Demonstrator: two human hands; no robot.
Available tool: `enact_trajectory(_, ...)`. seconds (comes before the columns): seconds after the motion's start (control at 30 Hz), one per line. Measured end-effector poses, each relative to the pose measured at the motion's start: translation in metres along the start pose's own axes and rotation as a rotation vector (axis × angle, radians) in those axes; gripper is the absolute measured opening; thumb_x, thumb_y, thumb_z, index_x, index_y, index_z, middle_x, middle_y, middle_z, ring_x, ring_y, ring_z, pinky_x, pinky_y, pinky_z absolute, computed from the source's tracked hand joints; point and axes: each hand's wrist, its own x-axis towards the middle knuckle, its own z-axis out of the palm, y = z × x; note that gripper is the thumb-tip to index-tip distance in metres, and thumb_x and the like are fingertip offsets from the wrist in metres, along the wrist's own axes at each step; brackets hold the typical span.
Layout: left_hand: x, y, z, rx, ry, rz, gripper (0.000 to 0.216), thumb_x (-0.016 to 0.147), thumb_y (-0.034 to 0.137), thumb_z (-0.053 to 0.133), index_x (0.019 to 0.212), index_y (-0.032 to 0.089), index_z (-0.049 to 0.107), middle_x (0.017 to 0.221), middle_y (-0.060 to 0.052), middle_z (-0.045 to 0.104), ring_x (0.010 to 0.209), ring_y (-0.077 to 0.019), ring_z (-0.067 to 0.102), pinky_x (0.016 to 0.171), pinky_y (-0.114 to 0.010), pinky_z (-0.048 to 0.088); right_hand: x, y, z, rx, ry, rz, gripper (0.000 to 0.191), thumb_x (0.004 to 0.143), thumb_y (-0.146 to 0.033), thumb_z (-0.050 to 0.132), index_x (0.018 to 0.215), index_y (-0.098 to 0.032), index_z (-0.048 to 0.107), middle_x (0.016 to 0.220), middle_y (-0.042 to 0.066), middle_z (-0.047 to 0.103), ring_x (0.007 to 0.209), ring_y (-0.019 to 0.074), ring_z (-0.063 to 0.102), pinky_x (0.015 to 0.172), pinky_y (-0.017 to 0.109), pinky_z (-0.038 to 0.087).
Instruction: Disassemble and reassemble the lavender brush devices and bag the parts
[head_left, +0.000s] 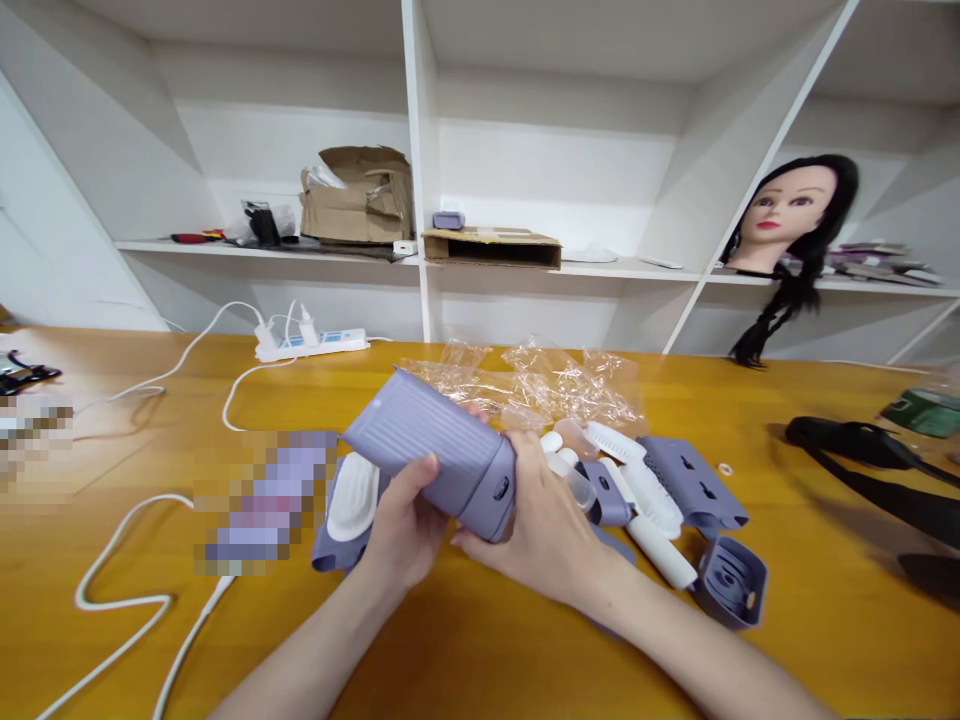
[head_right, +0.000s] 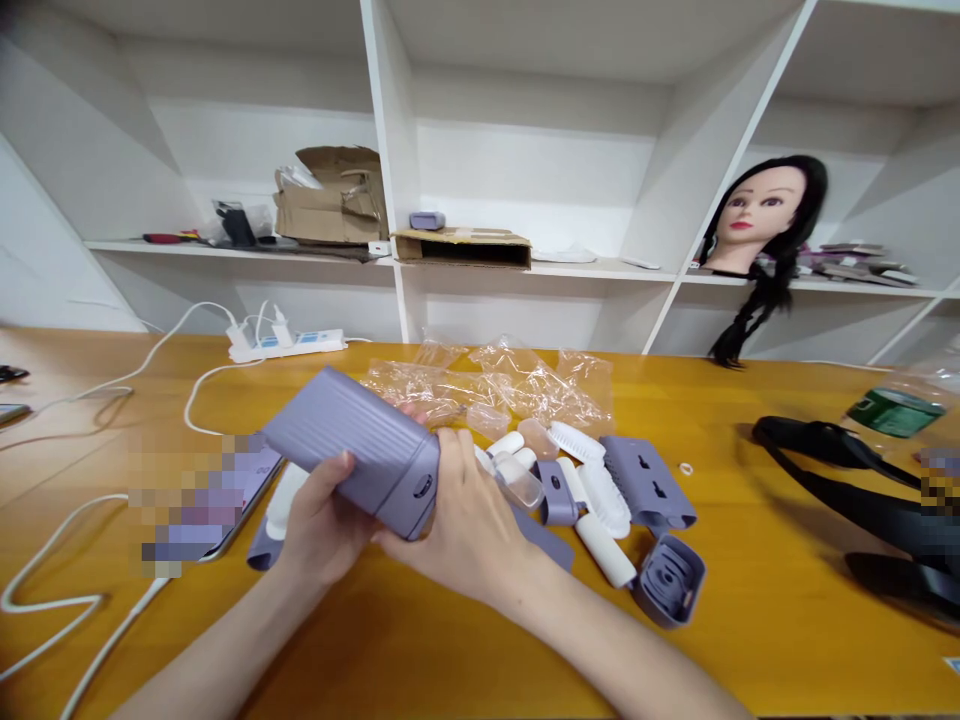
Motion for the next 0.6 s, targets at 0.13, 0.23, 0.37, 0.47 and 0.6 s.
enact_trajectory(0.13, -0.002, -0.003, 0.002, 0.022, 0.020, 0.057, 0.050, 0.062, 0.022, 0.068, 0.112, 0.020, 0.064, 0.108, -0.004, 0.069, 0.107, -0.0283, 0.060, 0.088, -0.036, 0.050, -0.004, 0.001, 0.004, -0.091, 0.020, -0.051, 0.084, 0.063, -0.036, 0.070, 0.124, -0.018, 0.016, 0.114, 0.016, 0.049, 0.096, 0.0312, 0.059, 0.071, 0.045, 0.054)
enact_trajectory(0.23, -0.003, -0.005, 0.003, 0.026, 0.004, 0.071, 0.051, 0.062, 0.021, 0.066, 0.113, 0.018, 0.064, 0.112, -0.006, 0.068, 0.109, -0.0295, 0.059, 0.090, -0.037, 0.048, -0.006, 0.003, 0.011, -0.134, 0.058, -0.101, 0.090, 0.063, -0.037, 0.071, 0.127, -0.016, 0.011, 0.119, 0.021, 0.044, 0.099, 0.0341, 0.059, 0.072, 0.047, 0.054)
enact_trajectory(0.37, -0.006, -0.008, 0.003, 0.025, 0.026, 0.110, 0.050, 0.063, 0.020, 0.065, 0.113, 0.021, 0.063, 0.108, -0.003, 0.070, 0.107, -0.0269, 0.060, 0.088, -0.034, 0.049, -0.009, 0.007, 0.018, -0.171, 0.131, -0.130, 0.088, 0.063, -0.039, 0.071, 0.125, -0.014, 0.014, 0.115, 0.022, 0.044, 0.096, 0.0359, 0.059, 0.069, 0.048, 0.055)
enact_trajectory(0.47, -0.009, -0.011, 0.002, 0.024, 0.023, 0.120, 0.052, 0.063, 0.019, 0.066, 0.115, 0.021, 0.063, 0.108, -0.003, 0.069, 0.106, -0.0265, 0.061, 0.086, -0.033, 0.050, -0.010, 0.007, 0.021, -0.165, 0.169, -0.145, 0.085, 0.063, -0.038, 0.070, 0.124, -0.014, 0.016, 0.110, 0.020, 0.045, 0.093, 0.0334, 0.059, 0.069, 0.047, 0.055)
enact_trajectory(0.6, -0.011, -0.012, 0.000, 0.000, 0.043, 0.075, 0.049, 0.063, 0.019, 0.065, 0.113, 0.020, 0.064, 0.103, -0.004, 0.071, 0.099, -0.0267, 0.063, 0.083, -0.035, 0.051, -0.012, 0.005, 0.021, -0.192, 0.198, -0.150, 0.082, 0.064, -0.039, 0.068, 0.123, -0.014, 0.018, 0.109, 0.019, 0.045, 0.093, 0.0335, 0.058, 0.069, 0.047, 0.055)
